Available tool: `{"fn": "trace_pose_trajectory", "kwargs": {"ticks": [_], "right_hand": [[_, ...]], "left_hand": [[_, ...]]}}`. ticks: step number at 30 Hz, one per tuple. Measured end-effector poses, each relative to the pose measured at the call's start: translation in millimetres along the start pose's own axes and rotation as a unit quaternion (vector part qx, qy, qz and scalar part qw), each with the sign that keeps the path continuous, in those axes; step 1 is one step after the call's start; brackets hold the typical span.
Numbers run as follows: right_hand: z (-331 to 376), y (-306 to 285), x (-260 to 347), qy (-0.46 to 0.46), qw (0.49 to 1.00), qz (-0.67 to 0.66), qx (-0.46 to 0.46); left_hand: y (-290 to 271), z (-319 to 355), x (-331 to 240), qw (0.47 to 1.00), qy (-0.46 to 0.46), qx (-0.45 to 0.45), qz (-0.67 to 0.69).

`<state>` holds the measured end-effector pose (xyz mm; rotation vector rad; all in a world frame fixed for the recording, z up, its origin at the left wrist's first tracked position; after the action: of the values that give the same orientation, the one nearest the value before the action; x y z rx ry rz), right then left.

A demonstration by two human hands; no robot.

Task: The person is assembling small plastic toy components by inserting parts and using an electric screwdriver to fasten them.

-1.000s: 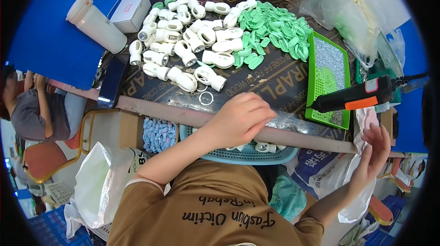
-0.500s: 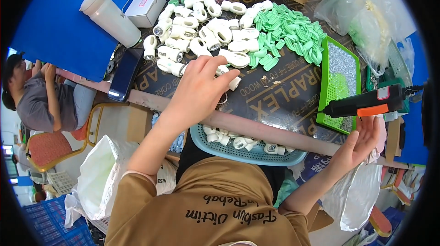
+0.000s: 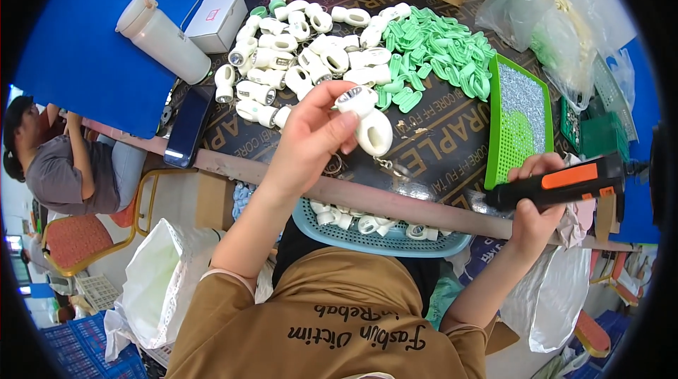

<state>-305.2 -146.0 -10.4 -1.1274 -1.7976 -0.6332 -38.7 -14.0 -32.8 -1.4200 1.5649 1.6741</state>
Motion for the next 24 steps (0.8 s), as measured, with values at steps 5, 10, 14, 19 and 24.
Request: {"fn": "trace_pose_trajectory", "kwargs": {"ticks": [5, 10, 14, 19, 24], "right_hand": [[4, 12, 4, 0.017, 0.977, -0.187, 0.100], [13, 2, 15, 0.111, 0.961, -0.234, 0.099], [0, 3, 18, 0.046, 0.964, -0.236, 0.111], [-13, -13, 38, -0.006, 0.995, -0.090, 0.052], [-52, -28, 43, -0.086, 0.994, -0.041, -0.044]], "left_hand": [[10, -1, 16, 0.954, -0.099, 0.018, 0.282], [16, -5, 44, 0.910, -0.206, -0.033, 0.358], [33, -2, 61, 0.936, -0.203, -0.034, 0.286], [49, 1, 73, 0.894, -0.249, 0.020, 0.373], [64, 1, 79, 0.875, -0.298, 0.036, 0.381]]}}
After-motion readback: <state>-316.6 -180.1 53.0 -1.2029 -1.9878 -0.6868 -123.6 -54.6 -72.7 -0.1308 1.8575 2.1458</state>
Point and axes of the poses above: each hand's wrist, its own z-axis away from the middle knuckle, its own y-axis out of the palm, x = y × z, the point moved 4 cm from there along -z, towards the middle knuckle, and after that the axes turned 8 degrees about z, right-handed, at the moved point
